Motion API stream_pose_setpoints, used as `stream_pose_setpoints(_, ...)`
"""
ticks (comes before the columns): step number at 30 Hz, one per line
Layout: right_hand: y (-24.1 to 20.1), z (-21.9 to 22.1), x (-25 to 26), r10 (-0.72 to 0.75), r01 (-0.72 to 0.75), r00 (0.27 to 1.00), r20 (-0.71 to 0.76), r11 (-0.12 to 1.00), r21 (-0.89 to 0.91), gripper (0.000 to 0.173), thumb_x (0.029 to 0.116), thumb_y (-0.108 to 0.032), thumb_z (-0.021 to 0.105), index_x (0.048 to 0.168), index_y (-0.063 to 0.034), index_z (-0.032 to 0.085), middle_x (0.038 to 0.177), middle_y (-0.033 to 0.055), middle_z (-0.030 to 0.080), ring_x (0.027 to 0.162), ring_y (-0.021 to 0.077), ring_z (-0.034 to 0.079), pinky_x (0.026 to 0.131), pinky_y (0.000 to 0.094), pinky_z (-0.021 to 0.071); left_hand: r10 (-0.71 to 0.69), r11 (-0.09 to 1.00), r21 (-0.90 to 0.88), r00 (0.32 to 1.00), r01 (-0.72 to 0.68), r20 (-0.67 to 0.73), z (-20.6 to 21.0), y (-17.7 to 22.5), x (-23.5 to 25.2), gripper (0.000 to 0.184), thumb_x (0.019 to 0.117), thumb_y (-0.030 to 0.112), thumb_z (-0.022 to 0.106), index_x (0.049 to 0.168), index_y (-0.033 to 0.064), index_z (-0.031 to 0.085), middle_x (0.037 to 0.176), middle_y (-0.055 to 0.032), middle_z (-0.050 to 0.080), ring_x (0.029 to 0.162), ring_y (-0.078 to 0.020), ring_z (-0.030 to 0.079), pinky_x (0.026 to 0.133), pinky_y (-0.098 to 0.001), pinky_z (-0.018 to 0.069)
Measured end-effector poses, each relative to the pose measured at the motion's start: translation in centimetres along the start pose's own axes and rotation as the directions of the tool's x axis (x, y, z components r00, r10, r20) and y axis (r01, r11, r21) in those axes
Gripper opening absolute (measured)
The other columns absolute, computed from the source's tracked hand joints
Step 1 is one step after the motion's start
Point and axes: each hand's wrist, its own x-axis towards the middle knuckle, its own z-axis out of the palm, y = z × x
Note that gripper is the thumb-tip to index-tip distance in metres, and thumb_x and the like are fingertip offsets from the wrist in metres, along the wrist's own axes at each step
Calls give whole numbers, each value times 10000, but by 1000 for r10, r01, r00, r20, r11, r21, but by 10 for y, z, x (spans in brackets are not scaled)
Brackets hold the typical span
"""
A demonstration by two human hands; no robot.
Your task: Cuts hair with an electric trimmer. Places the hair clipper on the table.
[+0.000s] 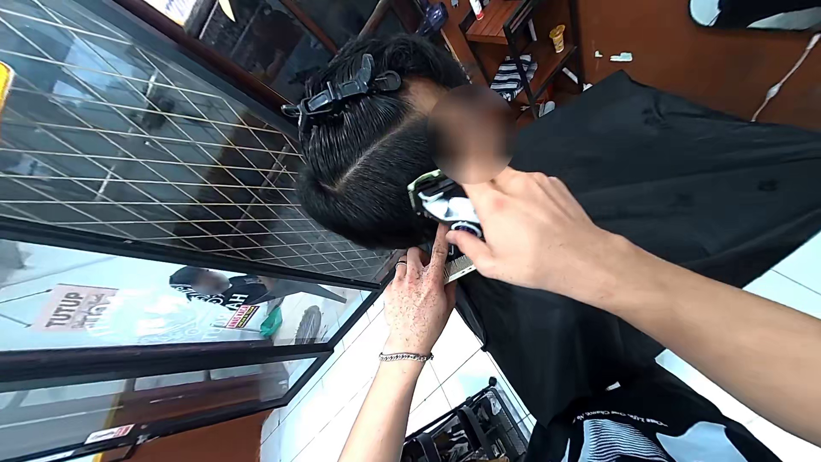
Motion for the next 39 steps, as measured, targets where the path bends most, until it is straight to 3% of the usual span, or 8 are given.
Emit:
stream_pose_setpoints(8, 23, -7, -3, 77, -79, 997, -31, 995, -61, 511, 937, -406, 655, 1298, -56, 563, 1010, 153, 637, 849, 359, 671, 639, 506, 511, -16, 1000, -7, 1000, 16, 11, -2, 2, 0, 784, 864, 197, 709, 1591, 223, 418, 935, -201, 639, 738, -368, 654, 547, -444, 495)
stream_pose_setpoints(14, -4, -1, -2, -46, 46, 999, 5, 999, -18, 476, 942, -381, 667, 1336, -128, 586, 997, 119, 627, 851, 317, 664, 628, 459, 499, -12, 1000, -7, 1000, 12, 10, -2, 3, -1, 562, 857, 225, 707, 1408, 138, 636, 1022, -259, 676, 800, -423, 688, 562, -495, 519)
stream_pose_setpoints(17, 17, -3, -6, -1, 1, 999, -43, 1000, 1, 492, 936, -369, 681, 1337, -98, 593, 1022, 156, 646, 862, 362, 673, 638, 522, 514, -1, 1000, -15, 1000, 1, -4, -3, 4, -2, 744, 862, 205, 710, 1564, 185, 464, 943, -218, 649, 735, -383, 660, 541, -455, 497)
stream_pose_setpoints(20, 39, -8, -7, 89, -89, 995, -40, 996, 1, 541, 945, -397, 667, 1367, -76, 560, 1057, 163, 648, 912, 363, 670, 690, 533, 514, 8, 995, -101, 998, -15, -68, 0, 5, -5, 766, 848, 218, 705, 1560, 103, 446, 905, -179, 656, 714, -356, 665, 538, -454, 510)
stream_pose_setpoints(24, 47, -14, -12, 152, -143, 986, -65, 982, 124, 517, 928, -462, 667, 1293, -111, 565, 1005, 94, 649, 894, 275, 663, 701, 493, 518, -51, 974, -224, 998, 40, -45, 4, 13, 0, 834, 882, 271, 680, 1550, -77, 322, 894, -167, 679, 733, -352, 672, 609, -519, 539)
stream_pose_setpoints(28, 44, -20, -19, 155, -133, 985, -80, 963, 234, 490, 909, -468, 672, 1267, -146, 579, 965, 18, 650, 862, 163, 652, 714, 406, 526, -90, 957, -282, 993, 66, -74, 13, 32, 8, 922, 858, 261, 708, 1578, -85, 249, 913, -169, 681, 731, -350, 675, 600, -518, 546)
stream_pose_setpoints(33, 43, -25, -22, 132, -80, 983, -125, 932, 354, 419, 911, -454, 675, 1197, -160, 586, 932, -60, 652, 823, -4, 631, 712, 197, 516, -148, 938, -334, 978, 92, -148, 15, 61, 14, 1030, 833, 252, 729, 1594, -105, 133, 849, -103, 658, 654, -264, 633, 543, -439, 521)
stream_pose_setpoints(39, 46, -24, -21, 130, -93, 989, -70, 918, 384, 435, 891, -477, 688, 1173, -160, 593, 903, -70, 644, 801, -7, 625, 688, 203, 507, -171, 924, -369, 972, 101, -160, 19, 71, 17, 1058, 837, 258, 732, 1596, -104, 90, 814, -67, 619, 651, -211, 605, 562, -387, 516)
